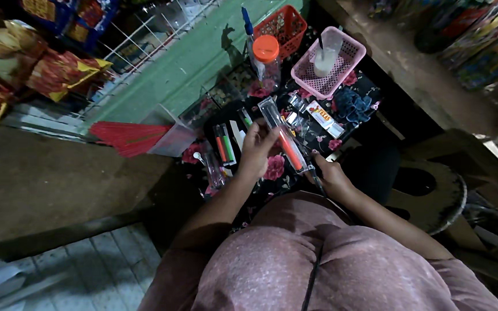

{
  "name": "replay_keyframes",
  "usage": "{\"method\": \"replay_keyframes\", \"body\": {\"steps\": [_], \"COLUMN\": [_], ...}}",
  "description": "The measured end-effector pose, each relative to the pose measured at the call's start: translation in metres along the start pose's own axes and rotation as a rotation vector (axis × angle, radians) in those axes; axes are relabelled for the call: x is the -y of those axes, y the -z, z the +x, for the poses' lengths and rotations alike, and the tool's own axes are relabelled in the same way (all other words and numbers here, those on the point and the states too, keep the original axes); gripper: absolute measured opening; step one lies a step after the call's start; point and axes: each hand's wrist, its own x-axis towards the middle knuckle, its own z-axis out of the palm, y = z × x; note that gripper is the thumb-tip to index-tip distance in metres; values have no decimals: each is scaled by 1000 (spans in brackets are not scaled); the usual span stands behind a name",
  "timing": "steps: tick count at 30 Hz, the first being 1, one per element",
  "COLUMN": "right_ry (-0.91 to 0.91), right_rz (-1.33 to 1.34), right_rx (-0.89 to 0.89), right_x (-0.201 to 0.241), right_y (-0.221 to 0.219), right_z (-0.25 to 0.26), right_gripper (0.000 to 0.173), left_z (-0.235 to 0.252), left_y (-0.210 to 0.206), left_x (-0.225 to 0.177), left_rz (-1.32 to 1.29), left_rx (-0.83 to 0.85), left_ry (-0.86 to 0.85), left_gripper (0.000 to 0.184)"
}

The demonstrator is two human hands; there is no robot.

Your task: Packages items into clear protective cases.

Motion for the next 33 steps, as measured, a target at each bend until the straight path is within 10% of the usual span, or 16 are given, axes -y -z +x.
{"method": "replay_keyframes", "body": {"steps": [33], "right_ry": [-203], "right_rz": [2], "right_rx": [198], "right_x": [-29], "right_y": [-7], "right_z": [16], "right_gripper": [52], "left_z": [6], "left_y": [-1], "left_x": [51], "left_rz": [79], "left_rx": [-10], "left_ry": [220], "left_gripper": [22]}}
